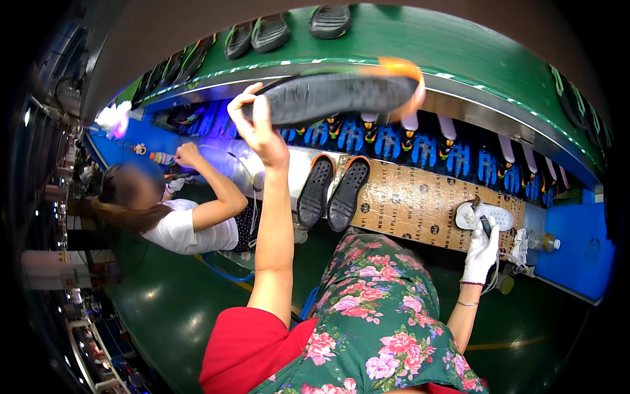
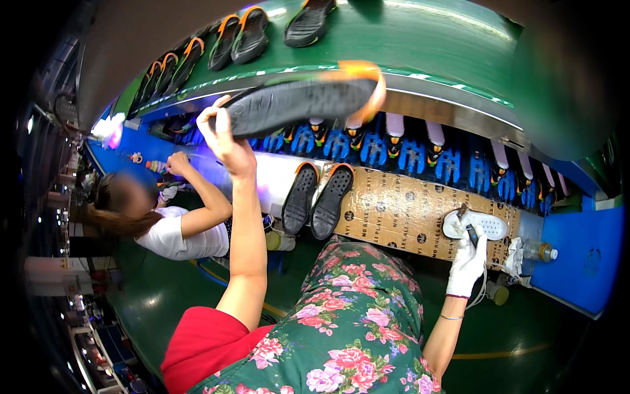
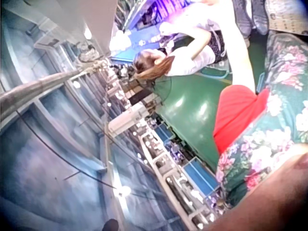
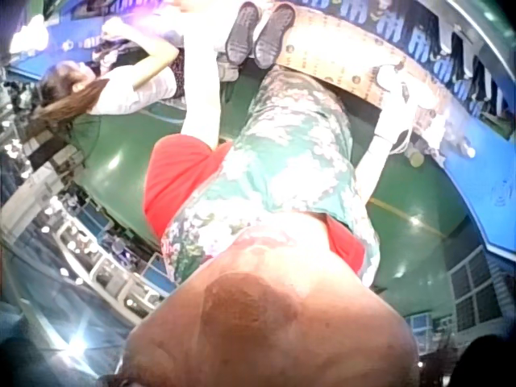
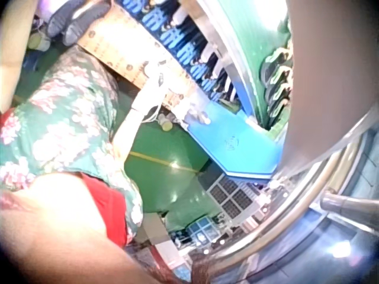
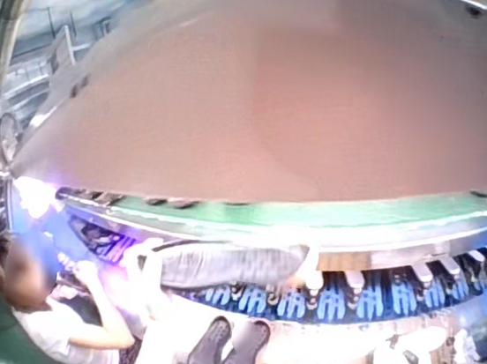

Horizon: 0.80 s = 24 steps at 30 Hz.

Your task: The person applies adhesive to the bottom and inner heel areas of shoe soles using a brush, then places the soles onto a conveyor belt.

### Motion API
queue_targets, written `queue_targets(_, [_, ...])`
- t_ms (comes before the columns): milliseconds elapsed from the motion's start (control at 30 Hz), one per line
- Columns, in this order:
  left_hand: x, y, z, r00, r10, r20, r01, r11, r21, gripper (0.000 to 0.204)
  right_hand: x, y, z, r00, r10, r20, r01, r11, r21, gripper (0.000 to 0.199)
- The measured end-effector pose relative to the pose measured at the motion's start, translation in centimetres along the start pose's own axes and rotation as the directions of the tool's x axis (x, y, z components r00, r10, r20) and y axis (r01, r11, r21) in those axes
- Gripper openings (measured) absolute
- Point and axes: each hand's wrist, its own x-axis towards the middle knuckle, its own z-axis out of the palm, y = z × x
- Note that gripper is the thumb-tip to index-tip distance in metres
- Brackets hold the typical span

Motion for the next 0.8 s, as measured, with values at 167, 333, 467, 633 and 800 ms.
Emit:
queue_targets(167, [-4.2, 0.9, -3.3, 0.867, -0.469, 0.167, 0.475, 0.880, 0.003, 0.027, -0.3, -1.6, 1.0, 0.996, -0.045, 0.071, 0.046, 0.999, -0.010, 0.035])
queue_targets(333, [-14.5, -2.5, -4.1, -0.012, -0.827, 0.563, 0.999, -0.034, -0.030, 0.033, -2.3, -2.1, 3.7, 0.981, -0.043, 0.190, 0.043, 0.999, 0.003, 0.033])
queue_targets(467, [-21.8, -0.6, -4.5, -0.084, -0.729, 0.679, 0.994, -0.113, 0.002, 0.071, -4.0, -2.1, 6.3, 0.980, -0.061, 0.188, 0.047, 0.996, 0.077, 0.030])
queue_targets(633, [-22.0, -0.1, -3.2, -0.231, -0.519, 0.823, 0.936, -0.351, 0.041, 0.098, -3.7, -1.5, 8.0, 0.940, -0.052, 0.339, 0.041, 0.998, 0.041, 0.031])
queue_targets(800, [-18.5, 0.9, 1.5, -0.104, -0.587, 0.803, 0.670, -0.638, -0.380, 0.093, -3.3, -2.4, 7.4, 0.978, -0.047, 0.205, 0.019, 0.991, 0.135, 0.039])
